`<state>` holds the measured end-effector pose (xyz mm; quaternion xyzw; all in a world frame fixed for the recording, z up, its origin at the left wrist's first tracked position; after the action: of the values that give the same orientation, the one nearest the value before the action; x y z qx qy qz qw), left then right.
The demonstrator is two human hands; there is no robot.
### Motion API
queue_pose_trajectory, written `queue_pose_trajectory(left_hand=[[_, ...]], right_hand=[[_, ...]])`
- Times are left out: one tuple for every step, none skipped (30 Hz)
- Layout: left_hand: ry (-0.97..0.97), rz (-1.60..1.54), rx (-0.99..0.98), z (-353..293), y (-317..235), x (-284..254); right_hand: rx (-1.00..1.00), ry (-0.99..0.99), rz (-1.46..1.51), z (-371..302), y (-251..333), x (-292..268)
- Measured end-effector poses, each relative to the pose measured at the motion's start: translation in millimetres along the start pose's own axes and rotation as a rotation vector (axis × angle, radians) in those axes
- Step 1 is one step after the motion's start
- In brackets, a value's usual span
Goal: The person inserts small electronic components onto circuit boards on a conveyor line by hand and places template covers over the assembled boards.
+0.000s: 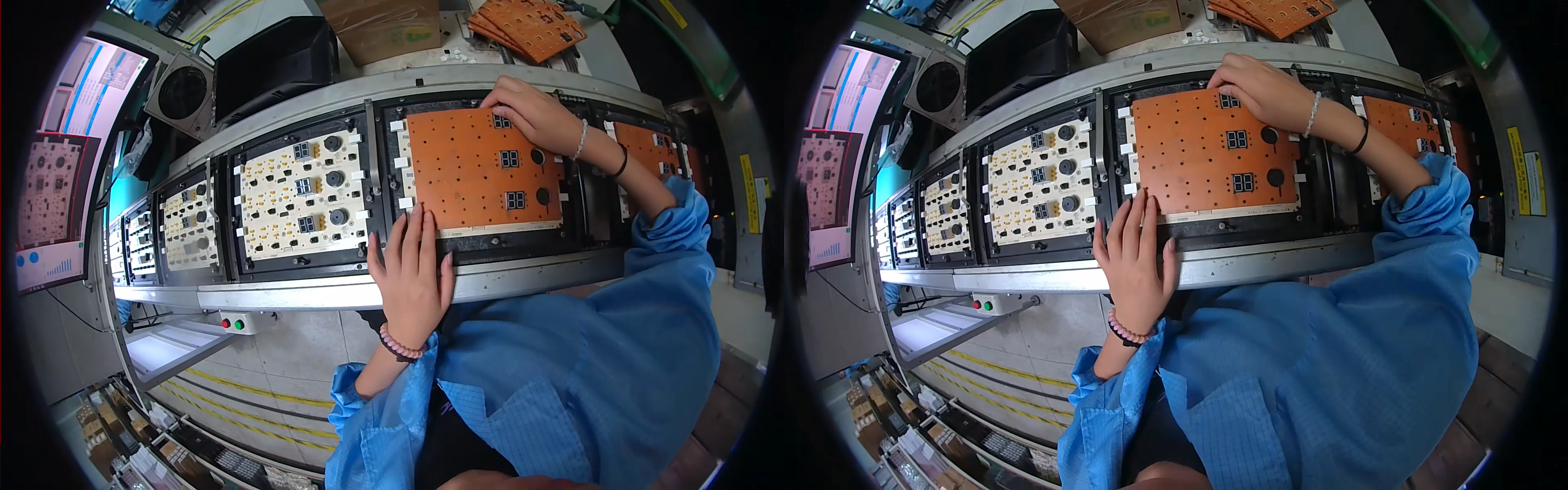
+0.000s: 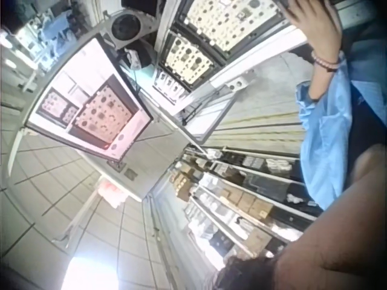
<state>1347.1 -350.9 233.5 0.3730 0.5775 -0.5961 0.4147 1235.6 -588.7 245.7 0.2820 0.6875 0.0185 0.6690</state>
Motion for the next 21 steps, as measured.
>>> queue_pose_trajectory(left_hand=[[0.006, 0.005, 0.003, 0, 0, 0], [0.009, 0.003, 0.002, 0, 1, -1], [0.022, 0.015, 0.001, 0, 1, -1], [0.032, 0.028, -0.005, 0, 2, -1], [0.034, 0.027, -0.009, 0, 2, -1], [0.038, 0.050, -0.009, 0, 2, 0], [0.042, 0.069, -0.012, -1, 1, 0], [0.045, 0.065, -0.016, -1, 1, 0], [0.053, 0.095, -0.019, 0, 0, 0], [0.064, 0.129, -0.020, 0, -3, -2], [0.069, 0.127, -0.021, 0, -3, -4], [0.072, 0.142, -0.013, 2, -4, -6], [0.072, 0.157, -0.002, 3, -4, -7], [0.073, 0.156, -0.002, 4, -3, -7], [0.070, 0.158, 0.015, 4, -4, -8], [0.065, 0.161, 0.029, 4, -5, -9], [0.062, 0.162, 0.027, 3, -4, -9], [0.062, 0.150, 0.032, 2, -3, -8], [0.058, 0.138, 0.040, 2, -1, -7], [0.052, 0.138, 0.039, 1, 0, -7], [0.046, 0.134, 0.044, 1, 0, -7]], right_hand=[[-0.024, -0.037, -0.072, -2, 3, 1], [-0.023, -0.035, -0.070, -4, 2, 4], [-0.059, -0.086, -0.183, -9, 8, 2], [-0.099, -0.138, -0.296, -12, 15, 2], [-0.101, -0.135, -0.294, -14, 17, 5], [-0.017, -0.170, -0.356, -18, 16, 5], [0.066, -0.202, -0.418, -20, 15, 5], [0.064, -0.196, -0.416, -19, 16, 6], [0.107, -0.214, -0.428, -19, 14, 3], [0.152, -0.234, -0.437, -21, 12, 0], [0.154, -0.231, -0.434, -21, 12, 1], [0.190, -0.206, -0.473, -19, 9, 3], [0.227, -0.183, -0.515, -18, 6, 5], [0.228, -0.183, -0.515, -18, 6, 6], [0.219, -0.197, -0.531, -18, 8, 6], [0.207, -0.213, -0.547, -19, 9, 5], [0.204, -0.215, -0.549, -20, 10, 5], [0.204, -0.207, -0.525, -22, 8, 4], [0.204, -0.200, -0.506, -23, 7, 2], [0.201, -0.202, -0.511, -24, 6, -4], [0.296, -0.169, -0.516, -26, -4, -12]])
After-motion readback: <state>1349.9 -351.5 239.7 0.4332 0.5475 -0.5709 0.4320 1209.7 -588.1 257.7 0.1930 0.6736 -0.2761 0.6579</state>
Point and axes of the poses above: each hand's wrist, its own z-axis towards the middle knuckle, its own x-axis out of the palm, y = z × x, the point moved 9 cm from there along z, towards the middle knuckle, and after that the axes turned 15 degrees about y, right-handed, at the moved point
